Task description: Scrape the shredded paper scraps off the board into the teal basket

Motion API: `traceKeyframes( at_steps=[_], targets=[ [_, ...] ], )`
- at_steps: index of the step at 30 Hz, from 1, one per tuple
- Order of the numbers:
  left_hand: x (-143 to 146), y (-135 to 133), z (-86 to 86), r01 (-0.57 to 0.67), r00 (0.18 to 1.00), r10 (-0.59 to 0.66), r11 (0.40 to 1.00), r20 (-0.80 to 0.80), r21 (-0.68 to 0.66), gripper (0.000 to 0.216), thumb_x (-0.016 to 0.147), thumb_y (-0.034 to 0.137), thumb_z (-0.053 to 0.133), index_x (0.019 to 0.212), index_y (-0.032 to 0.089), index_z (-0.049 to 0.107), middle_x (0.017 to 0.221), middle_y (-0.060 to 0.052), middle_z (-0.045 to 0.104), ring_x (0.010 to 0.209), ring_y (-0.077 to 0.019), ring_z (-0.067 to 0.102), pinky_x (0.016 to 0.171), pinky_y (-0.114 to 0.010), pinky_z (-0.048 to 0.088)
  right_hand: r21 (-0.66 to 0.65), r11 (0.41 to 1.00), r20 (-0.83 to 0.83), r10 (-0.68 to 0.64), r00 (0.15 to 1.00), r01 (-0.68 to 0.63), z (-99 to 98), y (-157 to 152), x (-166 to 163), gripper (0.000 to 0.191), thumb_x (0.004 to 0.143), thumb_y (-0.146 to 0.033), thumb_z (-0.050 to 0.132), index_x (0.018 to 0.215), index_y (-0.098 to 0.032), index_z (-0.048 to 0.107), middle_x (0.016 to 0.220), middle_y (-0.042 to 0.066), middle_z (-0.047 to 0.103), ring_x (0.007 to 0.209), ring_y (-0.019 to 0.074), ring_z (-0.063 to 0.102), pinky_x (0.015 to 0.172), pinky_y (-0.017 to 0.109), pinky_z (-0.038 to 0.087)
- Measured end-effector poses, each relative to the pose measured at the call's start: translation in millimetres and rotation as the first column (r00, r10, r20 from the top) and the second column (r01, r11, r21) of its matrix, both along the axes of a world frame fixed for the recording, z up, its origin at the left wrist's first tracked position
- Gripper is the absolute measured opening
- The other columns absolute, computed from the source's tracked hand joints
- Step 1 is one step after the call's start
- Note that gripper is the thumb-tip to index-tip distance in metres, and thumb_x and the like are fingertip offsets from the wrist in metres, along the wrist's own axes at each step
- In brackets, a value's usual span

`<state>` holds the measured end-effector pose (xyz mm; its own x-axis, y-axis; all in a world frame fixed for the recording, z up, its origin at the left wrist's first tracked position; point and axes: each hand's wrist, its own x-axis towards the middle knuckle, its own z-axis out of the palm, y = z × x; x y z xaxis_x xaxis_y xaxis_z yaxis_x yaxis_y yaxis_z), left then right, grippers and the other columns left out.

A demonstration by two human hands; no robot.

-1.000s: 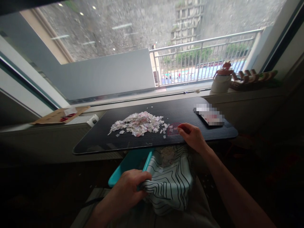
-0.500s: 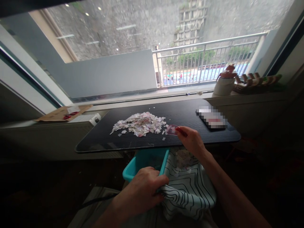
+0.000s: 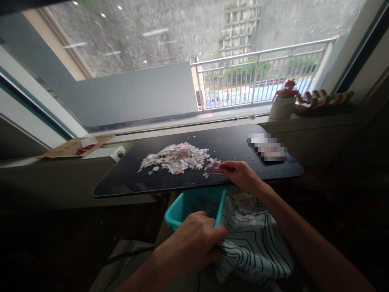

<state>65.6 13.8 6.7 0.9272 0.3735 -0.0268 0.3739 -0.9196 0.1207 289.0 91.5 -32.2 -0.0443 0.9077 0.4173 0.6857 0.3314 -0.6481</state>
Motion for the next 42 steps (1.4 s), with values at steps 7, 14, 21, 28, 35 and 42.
traceKeyframes(
  at_steps=[7,14,21,28,35,42],
  targets=[
    [3,2,4.7,0.004,1.000,-0.004,1.000,-0.016,0.010,0.018,0.083,0.035,0.064,0.083,0.020,0.054,0.070,0.001,0.062,0.065,-0.0199,0.060,0.063,-0.029,0.040,-0.048,0.998,0.015,0.045,0.999,-0.044,0.8,-2,3,0.029,0.082,-0.039,0.057,0.094,-0.017,0.073,0.084,0.004,0.073,0.072,0.0179,0.063,0.069,0.027,0.049],
    [7,5,4.9,0.003,1.000,-0.003,1.000,-0.025,-0.012,0.018,0.083,0.035,0.063,0.082,0.020,0.054,0.070,0.000,0.061,0.067,-0.0204,0.059,0.064,-0.029,0.039,-0.065,0.991,-0.005,0.119,0.993,-0.119,3.1,-20,3,0.028,0.082,-0.039,0.058,0.090,-0.017,0.073,0.081,0.003,0.072,0.071,0.0163,0.062,0.065,0.024,0.048],
    [8,8,4.1,-0.021,0.999,0.019,0.997,-0.038,-0.076,0.007,0.083,0.023,0.059,0.083,0.021,0.053,0.073,0.000,0.060,0.070,-0.0204,0.057,0.071,-0.030,0.039,-0.041,0.985,-0.035,0.164,0.986,-0.165,11.1,-12,-11,0.023,0.081,-0.029,0.058,0.092,-0.015,0.073,0.079,0.003,0.072,0.069,0.0139,0.062,0.066,0.021,0.045],
    [13,11,7.8,-0.059,0.991,0.040,0.988,-0.130,-0.144,0.011,0.077,0.012,0.058,0.082,0.021,0.053,0.077,-0.001,0.060,0.076,-0.0228,0.056,0.067,-0.031,0.037,-0.045,0.985,0.022,0.167,0.986,-0.166,22.7,-26,-8,0.021,0.082,-0.025,0.057,0.092,-0.015,0.072,0.078,0.002,0.071,0.070,0.0122,0.060,0.065,0.020,0.042],
    [11,11,3.0,-0.077,0.991,0.058,0.985,-0.121,-0.152,0.012,0.077,0.012,0.056,0.085,0.021,0.055,0.078,-0.002,0.060,0.077,-0.0218,0.055,0.071,-0.031,0.038,-0.041,0.992,0.042,0.117,0.992,-0.115,28.5,-29,9,0.021,0.082,-0.026,0.055,0.091,-0.015,0.070,0.072,0.001,0.067,0.063,0.0100,0.056,0.059,0.020,0.040],
    [4,5,-1.3,-0.045,0.998,0.041,0.993,-0.044,-0.108,0.009,0.082,0.024,0.061,0.083,0.021,0.054,0.076,0.000,0.060,0.074,-0.0201,0.056,0.072,-0.029,0.040,0.027,0.986,0.007,-0.165,0.986,0.164,19.9,-14,39,0.025,0.082,-0.036,0.053,0.086,-0.017,0.068,0.072,0.003,0.068,0.065,0.0139,0.060,0.061,0.024,0.044]
  ],
)
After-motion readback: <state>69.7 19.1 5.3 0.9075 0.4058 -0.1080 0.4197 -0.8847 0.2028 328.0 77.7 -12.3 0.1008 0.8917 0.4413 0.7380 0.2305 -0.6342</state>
